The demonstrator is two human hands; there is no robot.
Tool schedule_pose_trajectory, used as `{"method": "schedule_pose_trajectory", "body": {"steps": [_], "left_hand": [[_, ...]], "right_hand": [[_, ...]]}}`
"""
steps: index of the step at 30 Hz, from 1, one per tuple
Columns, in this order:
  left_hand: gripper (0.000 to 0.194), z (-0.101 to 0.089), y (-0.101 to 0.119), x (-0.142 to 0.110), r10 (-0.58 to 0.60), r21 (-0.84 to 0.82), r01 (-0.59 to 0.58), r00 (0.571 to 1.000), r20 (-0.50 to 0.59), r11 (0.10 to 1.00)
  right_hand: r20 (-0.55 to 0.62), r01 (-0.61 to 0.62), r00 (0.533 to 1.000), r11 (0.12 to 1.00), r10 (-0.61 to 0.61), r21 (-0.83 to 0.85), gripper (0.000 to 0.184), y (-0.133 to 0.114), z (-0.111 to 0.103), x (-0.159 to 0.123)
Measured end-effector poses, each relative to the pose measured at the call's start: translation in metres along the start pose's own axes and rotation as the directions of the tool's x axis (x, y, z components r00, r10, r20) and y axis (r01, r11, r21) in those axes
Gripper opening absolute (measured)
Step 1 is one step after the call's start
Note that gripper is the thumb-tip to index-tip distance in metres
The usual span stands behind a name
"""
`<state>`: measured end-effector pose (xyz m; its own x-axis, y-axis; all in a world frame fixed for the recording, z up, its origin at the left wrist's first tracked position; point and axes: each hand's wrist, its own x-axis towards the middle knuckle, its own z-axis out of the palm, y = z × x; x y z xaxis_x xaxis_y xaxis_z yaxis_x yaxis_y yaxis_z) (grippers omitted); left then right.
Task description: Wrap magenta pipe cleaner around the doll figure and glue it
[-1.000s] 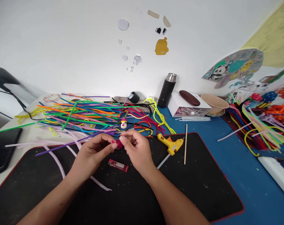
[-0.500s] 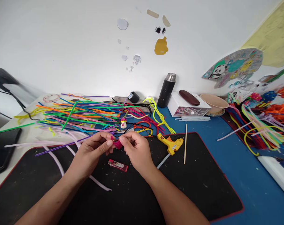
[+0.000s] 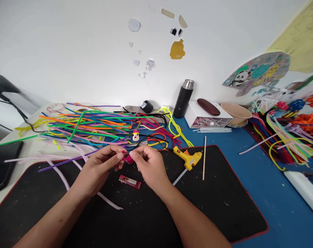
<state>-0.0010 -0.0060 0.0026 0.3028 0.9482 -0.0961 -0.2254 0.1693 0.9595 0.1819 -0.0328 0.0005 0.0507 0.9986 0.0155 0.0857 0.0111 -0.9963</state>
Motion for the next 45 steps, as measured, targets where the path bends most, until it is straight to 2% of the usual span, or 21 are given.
{"method": "schedule_pose_trajectory", "body": {"steps": [6,12,17,19,21,24,27,31,33,34,35,36,38,39,40,42,43,45], "left_hand": [[0.026,0.0,0.002,0.001,0.018,-0.002,-0.018,1.0,0.001,1.0],[0.024,0.001,0.003,0.0,0.069,0.072,-0.07,0.997,0.025,0.995],[0.015,0.001,0.002,-0.005,0.182,0.2,-0.178,0.983,0.0,0.963],[0.009,0.002,0.002,-0.007,0.289,0.319,-0.278,0.957,0.015,0.906],[0.005,0.003,0.003,-0.01,0.406,0.454,-0.396,0.91,0.08,0.798],[0.013,0.006,0.003,-0.012,0.559,0.547,-0.576,0.799,0.221,0.607],[0.021,0.008,0.002,-0.012,0.649,0.546,-0.687,0.696,0.305,0.48],[0.021,0.008,0.0,-0.011,0.664,0.548,-0.721,0.659,0.353,0.424],[0.018,0.009,-0.001,-0.012,0.646,0.529,-0.725,0.666,0.373,0.442],[0.016,0.009,-0.001,-0.013,0.625,0.518,-0.709,0.689,0.366,0.479],[0.014,0.01,-0.002,-0.013,0.591,0.507,-0.67,0.733,0.336,0.542],[0.012,0.01,-0.002,-0.013,0.538,0.494,-0.6,0.795,0.279,0.629],[0.016,0.009,-0.002,-0.011,0.359,0.432,-0.373,0.926,0.116,0.821],[0.021,0.008,-0.002,-0.009,0.236,0.373,-0.234,0.971,0.042,0.898],[0.027,0.007,-0.002,-0.007,0.115,0.307,-0.11,0.993,0.003,0.945],[0.04,0.006,-0.002,-0.002,-0.099,0.187,0.082,0.992,0.083,0.979],[0.044,0.006,-0.003,-0.001,-0.171,0.127,0.155,0.977,0.128,0.98],[0.045,0.006,-0.002,0.001,-0.241,0.021,0.241,0.954,0.181,0.97]], "right_hand": [[0.023,-0.043,0.999,0.999,0.042,0.025,0.039,-0.001,0.0,0.001],[0.059,-0.071,0.996,0.992,0.065,0.106,0.041,0.0,-0.002,0.004],[0.067,-0.105,0.993,0.976,0.093,0.19,0.042,0.001,-0.002,0.004],[0.067,-0.115,0.992,0.966,0.102,0.231,0.043,0.002,-0.001,0.005],[0.069,-0.129,0.991,0.955,0.114,0.266,0.043,0.003,-0.001,0.006],[0.055,-0.142,0.99,0.942,0.131,0.303,0.043,0.004,0.0,0.007],[0.044,-0.153,0.988,0.937,0.147,0.313,0.041,0.003,0.0,0.008],[0.049,-0.158,0.987,0.941,0.15,0.3,0.042,0.002,0.0,0.008],[0.052,-0.154,0.988,0.944,0.145,0.293,0.041,0.003,0.0,0.008],[0.051,-0.152,0.988,0.945,0.143,0.289,0.041,0.004,0.0,0.008],[0.049,-0.148,0.989,0.947,0.14,0.286,0.04,0.004,0.0,0.008],[0.043,-0.142,0.99,0.948,0.135,0.283,0.039,0.005,-0.001,0.008],[0.036,-0.126,0.992,0.953,0.121,0.276,0.037,0.007,-0.001,0.008],[0.032,-0.113,0.994,0.955,0.109,0.273,0.036,0.007,-0.002,0.008],[0.032,-0.099,0.995,0.959,0.094,0.266,0.035,0.006,-0.002,0.007],[0.039,-0.065,0.998,0.967,0.057,0.247,0.033,0.004,-0.002,0.007],[0.043,-0.045,0.998,0.971,0.036,0.236,0.031,0.002,-0.002,0.006],[0.047,-0.007,0.999,0.978,-0.003,0.21,0.027,-0.001,-0.001,0.005]]}}
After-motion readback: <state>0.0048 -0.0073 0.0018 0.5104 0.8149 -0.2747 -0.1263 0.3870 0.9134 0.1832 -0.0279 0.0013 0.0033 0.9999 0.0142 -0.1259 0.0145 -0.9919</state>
